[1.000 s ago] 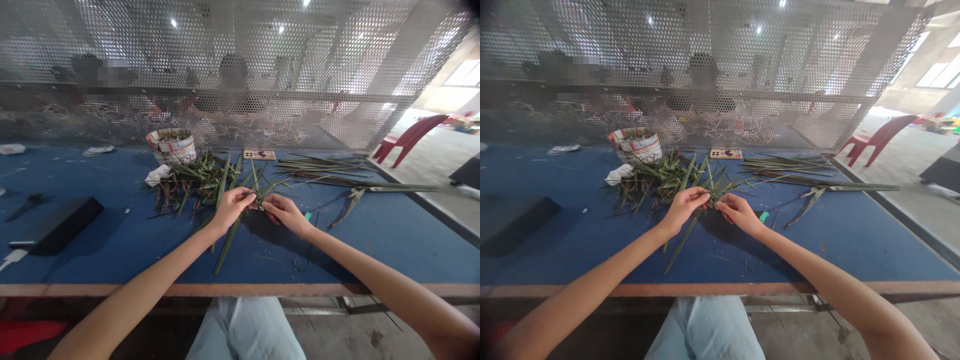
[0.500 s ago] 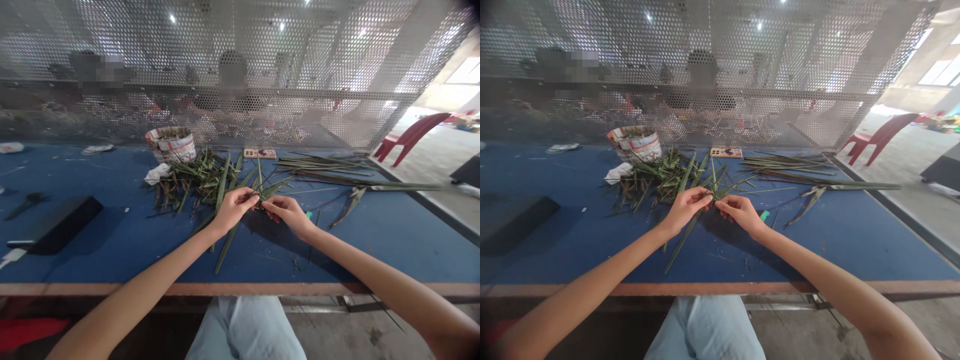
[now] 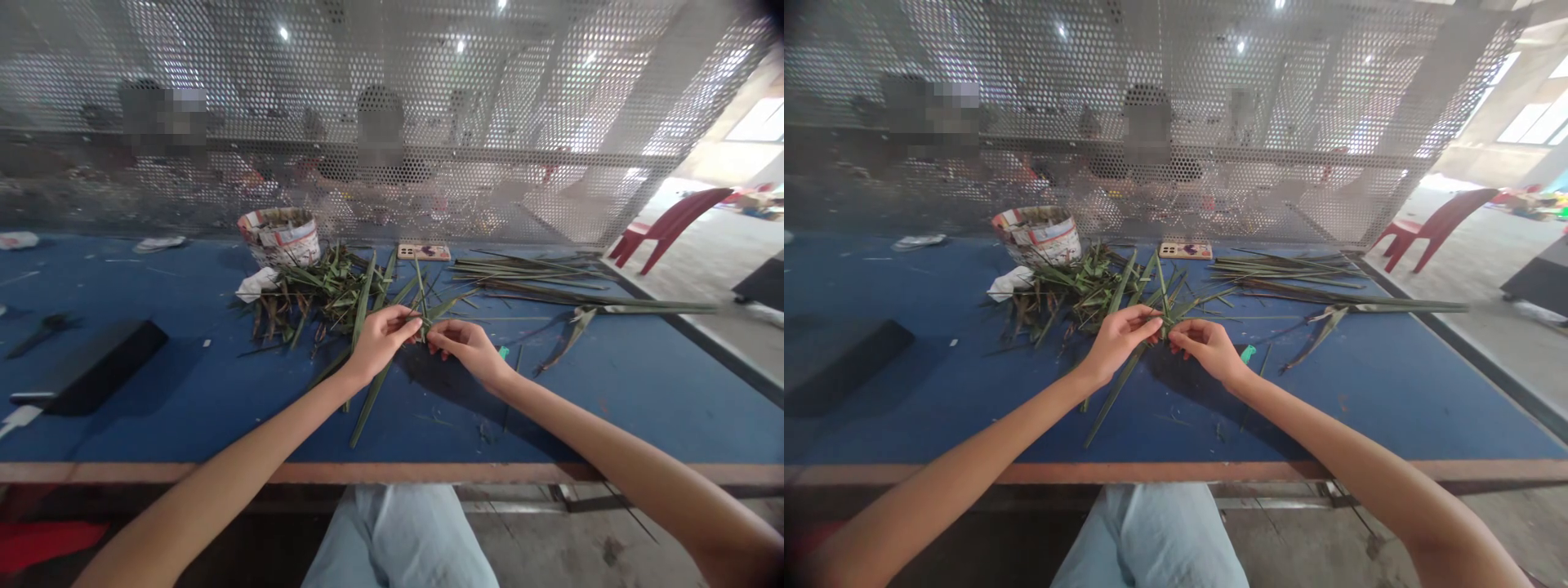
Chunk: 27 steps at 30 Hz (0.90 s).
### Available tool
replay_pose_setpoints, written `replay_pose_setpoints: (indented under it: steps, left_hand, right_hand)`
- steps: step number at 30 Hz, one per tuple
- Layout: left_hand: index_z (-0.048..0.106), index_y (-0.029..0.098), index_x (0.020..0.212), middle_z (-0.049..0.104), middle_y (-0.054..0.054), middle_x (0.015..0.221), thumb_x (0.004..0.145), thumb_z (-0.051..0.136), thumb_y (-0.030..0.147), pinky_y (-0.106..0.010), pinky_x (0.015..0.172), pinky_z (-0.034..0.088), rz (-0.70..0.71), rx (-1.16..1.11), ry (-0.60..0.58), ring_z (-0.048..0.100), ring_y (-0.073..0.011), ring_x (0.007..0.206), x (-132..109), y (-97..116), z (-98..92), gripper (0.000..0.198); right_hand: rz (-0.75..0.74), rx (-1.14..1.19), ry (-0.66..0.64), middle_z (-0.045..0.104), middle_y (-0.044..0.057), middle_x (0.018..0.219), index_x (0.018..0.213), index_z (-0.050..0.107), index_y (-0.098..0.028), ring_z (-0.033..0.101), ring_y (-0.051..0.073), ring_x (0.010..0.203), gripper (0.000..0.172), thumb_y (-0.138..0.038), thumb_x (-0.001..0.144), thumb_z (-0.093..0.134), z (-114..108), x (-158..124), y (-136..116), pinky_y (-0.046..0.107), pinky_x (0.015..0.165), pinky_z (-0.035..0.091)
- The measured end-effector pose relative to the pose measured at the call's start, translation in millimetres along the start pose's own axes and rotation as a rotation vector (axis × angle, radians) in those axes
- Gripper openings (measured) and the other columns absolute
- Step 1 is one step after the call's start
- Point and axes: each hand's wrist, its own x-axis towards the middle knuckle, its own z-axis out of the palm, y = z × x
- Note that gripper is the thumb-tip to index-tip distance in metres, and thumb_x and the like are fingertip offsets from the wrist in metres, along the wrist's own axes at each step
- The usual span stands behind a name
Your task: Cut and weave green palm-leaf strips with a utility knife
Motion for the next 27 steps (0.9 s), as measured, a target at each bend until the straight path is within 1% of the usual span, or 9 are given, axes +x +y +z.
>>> replay_pose_setpoints:
  steps: [3,7,11,14,17,18,20,23,27]
  left_hand:
    - [0.065,0.015,0.085,0.063,-0.002,0.072,0.078,0.064,0.033,-0.026,0.066,0.05,0.122,0.124,-0.008,0.06,-0.0145,0.068,-2.0,-2.6,0.6,0.019]
    - [0.064,0.016,0.082,0.065,-0.003,0.077,0.08,0.064,0.033,-0.026,0.069,0.05,0.24,0.268,0.035,0.061,-0.015,0.073,-3.4,-3.8,0.9,0.017]
    - [0.064,0.017,0.083,0.066,-0.003,0.083,0.077,0.067,0.033,-0.027,0.074,0.052,0.258,0.253,0.045,0.063,-0.016,0.079,-2.6,-5.8,1.1,0.018]
    - [0.065,0.017,0.088,0.066,-0.003,0.08,0.078,0.067,0.033,-0.025,0.069,0.052,0.235,0.253,0.013,0.063,-0.015,0.074,-0.4,-8.2,-0.9,0.019]
    - [0.064,0.017,0.091,0.066,-0.003,0.078,0.079,0.066,0.035,-0.024,0.065,0.051,0.244,0.265,0.047,0.063,-0.0146,0.07,1.4,-9.3,-4.0,0.021]
    - [0.064,0.017,0.091,0.067,-0.003,0.078,0.079,0.066,0.035,-0.025,0.065,0.051,0.258,0.276,0.055,0.063,-0.0147,0.07,1.3,-9.1,-4.6,0.022]
    - [0.064,0.018,0.092,0.068,-0.003,0.08,0.081,0.064,0.034,-0.025,0.067,0.051,0.301,0.317,0.052,0.064,-0.0149,0.072,-0.4,-7.5,-4.2,0.02]
    - [0.066,0.019,0.091,0.069,-0.004,0.083,0.082,0.063,0.031,-0.026,0.07,0.051,0.371,0.409,0.027,0.064,-0.0153,0.074,-5.1,-4.3,-0.9,0.016]
    - [0.067,0.019,0.093,0.071,-0.005,0.088,0.083,0.063,0.031,-0.027,0.071,0.052,0.411,0.485,0.01,0.066,-0.0172,0.078,-9.7,-1.8,2.1,0.016]
  right_hand:
    - [0.008,0.027,0.025,0.063,0.001,0.068,0.076,0.064,-0.016,0.056,0.012,0.064,0.029,-0.043,0.072,0.071,-0.1,-0.3,1.8,0.023,0.055,0.041]
    - [-0.002,0.024,0.067,0.064,0.001,0.067,0.077,0.066,-0.016,0.057,0.012,0.063,0.029,-0.044,0.073,0.071,-0.7,-1.1,3.2,0.023,0.056,0.042]
    - [0.007,-0.015,0.079,0.067,0.004,0.069,0.08,0.069,-0.016,0.061,0.015,0.066,0.03,-0.045,0.072,0.071,0.9,-1.5,4.1,0.024,0.056,0.045]
    - [0.005,-0.089,0.015,0.07,0.006,0.075,0.083,0.07,-0.016,0.065,0.018,0.067,0.032,-0.047,0.075,0.067,0.8,-2.6,2.6,0.026,0.055,0.048]
    - [-0.1,-0.316,-0.011,0.069,0.004,0.07,0.077,0.07,-0.017,0.063,0.016,0.057,0.031,-0.047,0.081,0.061,-2.6,-5.5,-2.3,0.026,0.051,0.047]
    - [-0.157,-0.405,0.023,0.067,0.003,0.065,0.076,0.069,-0.018,0.061,0.015,0.054,0.03,-0.046,0.082,0.06,-4.1,-6.5,-4.3,0.026,0.051,0.046]
    - [-0.26,-0.495,0.124,0.066,0.002,0.064,0.082,0.069,-0.019,0.061,0.015,0.055,0.025,-0.042,0.083,0.061,-6.3,-8.0,-7.7,0.026,0.054,0.047]
    - [-0.333,-0.448,0.204,0.068,0.003,0.073,0.093,0.066,-0.02,0.064,0.016,0.062,0.022,-0.039,0.082,0.063,-6.2,-8.2,-9.2,0.026,0.057,0.049]
    - [-0.317,-0.378,0.173,0.068,0.003,0.075,0.089,0.066,-0.019,0.064,0.016,0.065,0.019,-0.037,0.082,0.064,-4.1,-7.0,-6.3,0.027,0.058,0.051]
